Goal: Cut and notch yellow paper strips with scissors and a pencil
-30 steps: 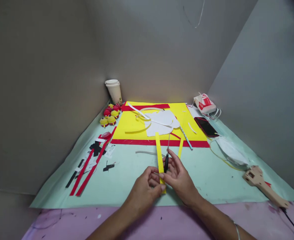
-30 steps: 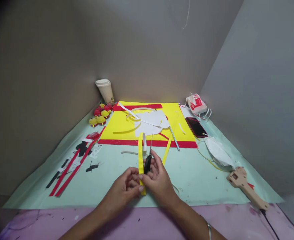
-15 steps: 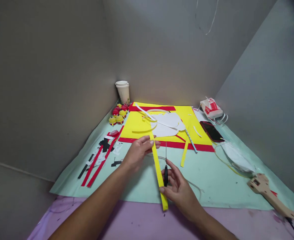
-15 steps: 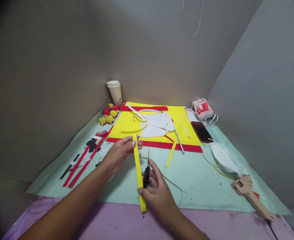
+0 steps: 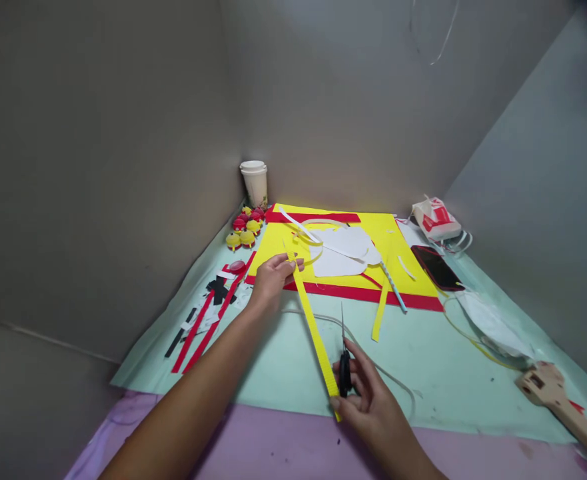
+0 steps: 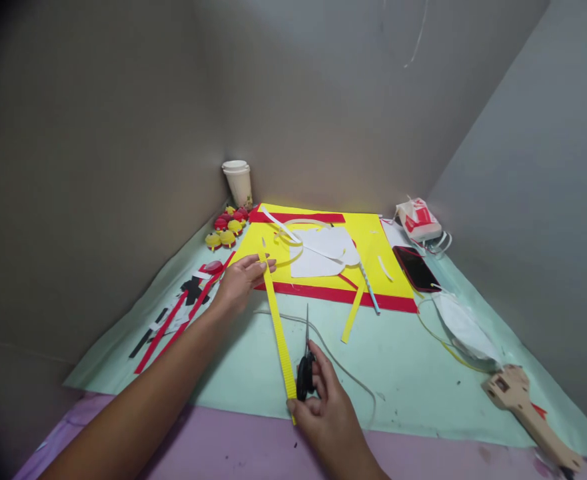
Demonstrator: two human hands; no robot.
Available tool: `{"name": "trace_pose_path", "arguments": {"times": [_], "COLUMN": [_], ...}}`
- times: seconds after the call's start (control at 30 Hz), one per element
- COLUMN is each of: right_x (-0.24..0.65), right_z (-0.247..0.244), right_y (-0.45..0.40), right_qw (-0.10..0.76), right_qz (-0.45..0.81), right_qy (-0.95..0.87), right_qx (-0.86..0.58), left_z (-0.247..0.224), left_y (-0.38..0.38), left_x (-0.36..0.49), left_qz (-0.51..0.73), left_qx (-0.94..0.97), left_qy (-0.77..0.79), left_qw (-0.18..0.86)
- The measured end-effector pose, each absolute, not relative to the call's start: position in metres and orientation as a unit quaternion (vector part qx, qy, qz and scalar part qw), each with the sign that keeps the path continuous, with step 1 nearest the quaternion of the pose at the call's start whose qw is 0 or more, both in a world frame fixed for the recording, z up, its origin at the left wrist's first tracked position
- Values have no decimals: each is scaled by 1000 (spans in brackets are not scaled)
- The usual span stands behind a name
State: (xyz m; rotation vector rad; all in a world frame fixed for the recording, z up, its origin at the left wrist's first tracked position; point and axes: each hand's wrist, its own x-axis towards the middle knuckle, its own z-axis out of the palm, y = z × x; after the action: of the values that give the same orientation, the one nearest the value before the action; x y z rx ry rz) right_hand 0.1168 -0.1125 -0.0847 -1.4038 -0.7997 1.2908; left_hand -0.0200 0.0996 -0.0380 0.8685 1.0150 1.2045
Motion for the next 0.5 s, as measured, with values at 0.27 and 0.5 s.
{"name": "trace_pose_path", "arguments": {"times": [0.27, 0.5], "right_x": [118, 123], "right_z": [-80, -83], "right_y": [-115, -114], "right_qw": [490, 466], "right_qz": [531, 541], "right_qy": [-336, -356], "right_qx": [-604, -603], "left_z": [-49, -60], "left_y": [117, 119], "left_x": [-34, -27], "left_qz": [537, 508], "left_qx": [361, 375], "left_qy": [456, 486], "left_qw": [611, 604]}}
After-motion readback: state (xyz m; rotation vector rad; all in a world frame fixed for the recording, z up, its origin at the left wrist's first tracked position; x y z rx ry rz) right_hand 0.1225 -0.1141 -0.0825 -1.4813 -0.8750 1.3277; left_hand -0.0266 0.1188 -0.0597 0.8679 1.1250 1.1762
